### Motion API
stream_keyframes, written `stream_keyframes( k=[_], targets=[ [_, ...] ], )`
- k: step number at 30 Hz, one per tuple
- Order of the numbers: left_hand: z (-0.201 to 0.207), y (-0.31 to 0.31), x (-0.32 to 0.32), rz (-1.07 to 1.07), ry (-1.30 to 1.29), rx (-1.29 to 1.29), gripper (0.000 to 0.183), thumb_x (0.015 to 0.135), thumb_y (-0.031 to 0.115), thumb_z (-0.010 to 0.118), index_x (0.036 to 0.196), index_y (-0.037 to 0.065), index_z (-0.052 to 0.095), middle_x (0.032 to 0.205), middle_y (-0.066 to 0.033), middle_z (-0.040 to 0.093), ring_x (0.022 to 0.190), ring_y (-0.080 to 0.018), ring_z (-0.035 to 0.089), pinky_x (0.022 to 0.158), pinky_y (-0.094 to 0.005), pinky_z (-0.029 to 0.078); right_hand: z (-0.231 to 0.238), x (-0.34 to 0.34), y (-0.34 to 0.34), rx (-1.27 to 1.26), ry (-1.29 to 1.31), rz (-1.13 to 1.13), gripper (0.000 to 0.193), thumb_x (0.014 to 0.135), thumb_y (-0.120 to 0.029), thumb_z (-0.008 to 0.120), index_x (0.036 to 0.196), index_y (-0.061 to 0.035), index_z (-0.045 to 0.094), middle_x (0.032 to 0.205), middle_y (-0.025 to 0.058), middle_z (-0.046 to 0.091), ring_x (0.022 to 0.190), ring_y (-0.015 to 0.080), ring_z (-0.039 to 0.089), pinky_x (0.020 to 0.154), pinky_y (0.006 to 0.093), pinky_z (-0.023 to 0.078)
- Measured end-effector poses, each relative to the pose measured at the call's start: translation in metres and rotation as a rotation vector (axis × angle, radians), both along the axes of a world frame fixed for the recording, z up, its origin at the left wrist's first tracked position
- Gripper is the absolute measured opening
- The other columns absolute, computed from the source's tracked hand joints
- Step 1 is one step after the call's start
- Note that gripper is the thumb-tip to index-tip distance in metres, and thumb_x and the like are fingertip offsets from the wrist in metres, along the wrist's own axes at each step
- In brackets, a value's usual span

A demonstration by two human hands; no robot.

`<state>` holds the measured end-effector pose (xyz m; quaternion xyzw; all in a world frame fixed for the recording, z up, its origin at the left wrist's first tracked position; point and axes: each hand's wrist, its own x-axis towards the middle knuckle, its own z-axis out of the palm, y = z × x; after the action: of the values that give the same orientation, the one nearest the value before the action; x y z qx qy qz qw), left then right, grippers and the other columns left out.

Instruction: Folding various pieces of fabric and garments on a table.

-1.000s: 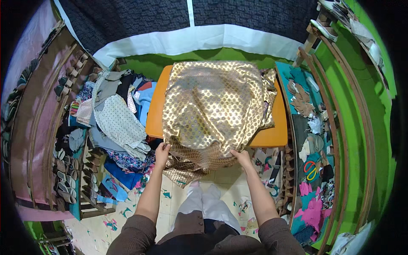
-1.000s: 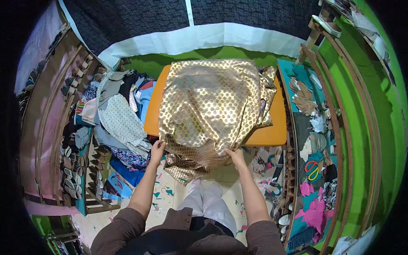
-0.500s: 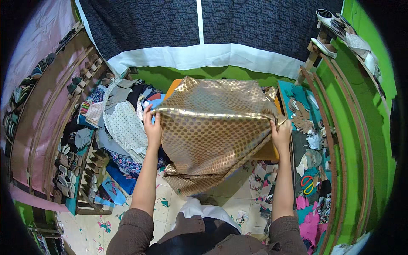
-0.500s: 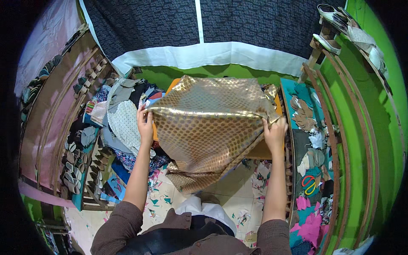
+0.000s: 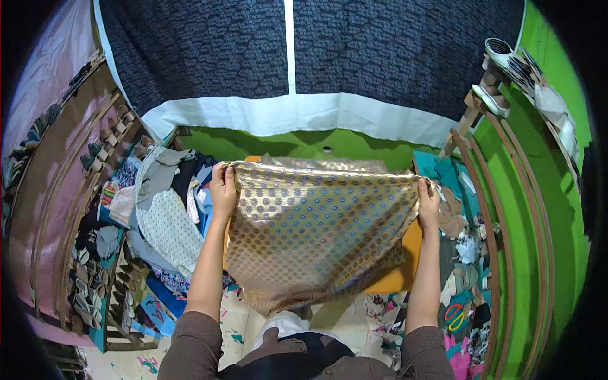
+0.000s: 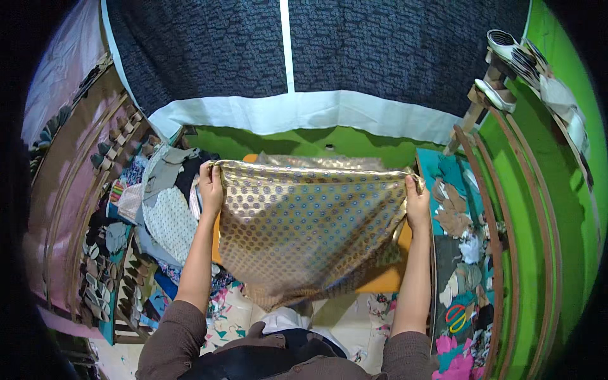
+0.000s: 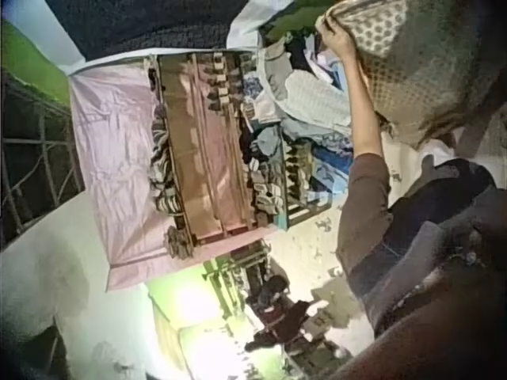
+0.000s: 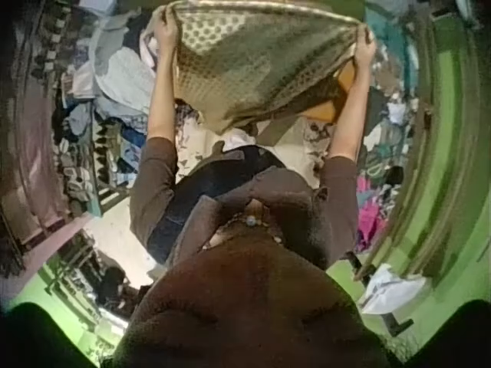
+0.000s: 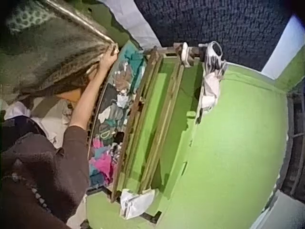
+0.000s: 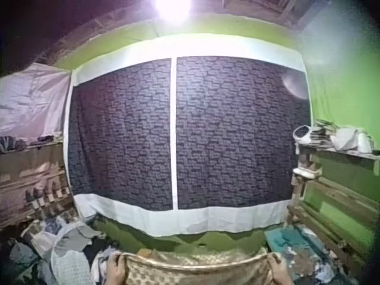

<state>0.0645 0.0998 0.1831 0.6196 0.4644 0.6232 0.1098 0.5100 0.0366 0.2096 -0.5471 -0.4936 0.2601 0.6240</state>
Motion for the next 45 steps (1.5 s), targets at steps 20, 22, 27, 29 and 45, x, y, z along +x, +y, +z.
stream_keyframes(
  k=[20,22,27,29,45],
  targets=[
    [-0.201,0.244,0.019,0.190,0.633,-0.786,0.023,0.089,0.028,0.043,0.102,0.008,0.043,0.081,-0.0226,0.060,0.075,-0.0420,0.057,0.062,-0.0511,0.043,-0.213,0.015,0.272,-0.504,-0.622,-0.221,0.060,0.082,-0.051,0.051,0.078,0.0071,0.063,0.071,0.0278,0.059,0.070,0.0416,0.059,0.065,0.0428,0.046],
    [-0.207,0.240,0.020,0.222,0.658,-0.820,0.024,0.089,0.027,0.043,0.103,0.008,0.043,0.082,-0.0221,0.060,0.075,-0.0415,0.057,0.063,-0.0508,0.044,-0.214,-0.001,0.265,-0.580,-0.674,-0.232,0.061,0.082,-0.052,0.050,0.076,0.0074,0.063,0.070,0.0287,0.058,0.068,0.0429,0.058,0.064,0.0449,0.045],
    [-0.171,0.233,0.037,0.217,0.605,-0.815,0.028,0.088,0.023,0.045,0.108,0.005,0.046,0.098,-0.0232,0.057,0.092,-0.0378,0.055,0.074,-0.0481,0.043,-0.168,-0.002,0.252,-0.878,-0.810,-0.258,0.063,0.082,-0.054,0.049,0.082,0.0080,0.062,0.076,0.0279,0.060,0.078,0.0430,0.059,0.071,0.0464,0.046],
    [-0.143,0.215,0.051,0.260,0.613,-0.627,0.032,0.087,0.023,0.046,0.113,0.004,0.045,0.107,-0.0216,0.054,0.101,-0.0359,0.051,0.082,-0.0474,0.040,-0.117,-0.033,0.237,-1.019,-0.739,-0.160,0.059,0.083,-0.048,0.048,0.103,0.0062,0.058,0.101,0.0293,0.057,0.100,0.0404,0.054,0.083,0.0461,0.043],
    [-0.196,0.176,0.075,0.054,1.005,-0.596,0.053,0.089,0.043,0.037,0.136,0.018,0.034,0.142,-0.0109,0.027,0.131,-0.0270,0.023,0.109,-0.0440,0.012,-0.179,-0.031,0.156,-0.674,-1.386,-0.203,0.046,0.093,-0.033,0.031,0.137,-0.0189,0.032,0.144,0.0143,0.021,0.134,0.0311,0.014,0.108,0.0454,0.015]
  ],
)
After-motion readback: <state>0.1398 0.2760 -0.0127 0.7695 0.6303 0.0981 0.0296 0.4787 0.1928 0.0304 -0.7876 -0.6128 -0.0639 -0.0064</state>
